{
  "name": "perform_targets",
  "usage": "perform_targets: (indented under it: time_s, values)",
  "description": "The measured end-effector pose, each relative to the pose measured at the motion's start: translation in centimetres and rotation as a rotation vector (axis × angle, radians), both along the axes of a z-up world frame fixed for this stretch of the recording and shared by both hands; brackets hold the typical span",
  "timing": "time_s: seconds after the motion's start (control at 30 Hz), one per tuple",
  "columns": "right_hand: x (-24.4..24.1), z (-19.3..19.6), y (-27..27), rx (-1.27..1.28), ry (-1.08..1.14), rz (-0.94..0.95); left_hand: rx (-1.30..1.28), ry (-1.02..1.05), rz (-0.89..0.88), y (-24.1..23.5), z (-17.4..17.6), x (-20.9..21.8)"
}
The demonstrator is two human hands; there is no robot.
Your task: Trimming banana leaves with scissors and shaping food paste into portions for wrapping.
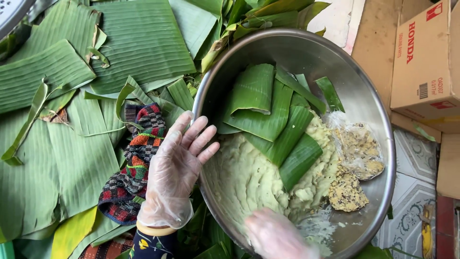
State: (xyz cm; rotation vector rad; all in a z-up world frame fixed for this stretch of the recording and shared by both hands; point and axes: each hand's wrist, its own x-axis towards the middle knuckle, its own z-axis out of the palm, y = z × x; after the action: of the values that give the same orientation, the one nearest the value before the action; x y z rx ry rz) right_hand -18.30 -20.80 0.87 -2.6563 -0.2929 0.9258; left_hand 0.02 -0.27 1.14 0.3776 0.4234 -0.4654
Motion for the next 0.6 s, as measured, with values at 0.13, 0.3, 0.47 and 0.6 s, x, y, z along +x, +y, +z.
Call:
perform_targets:
  time_s: [0.13,0.3,0.47,0.6]
  values:
    - [0.2,3.6,-3.1,-0.209,0.189,-0.079,0.006,-0.031,-0.004,0.0,0.4,-0.1]
    - [-0.2,1.3,-0.5,0.179,0.087,-0.319,0.061,-0.165,-0.066,-0.3,1.4,-0.9]
    - [-0.6,2.3,-1.8,0.35,0.133,-0.664,0.033,-0.278,-0.128,-0.6,3.0,-2.2]
    - [1.4,4.4,-2.5,0.31,0.127,-0.265,0.042,-0.26,-0.137,-1.6,2.9,-2.5]
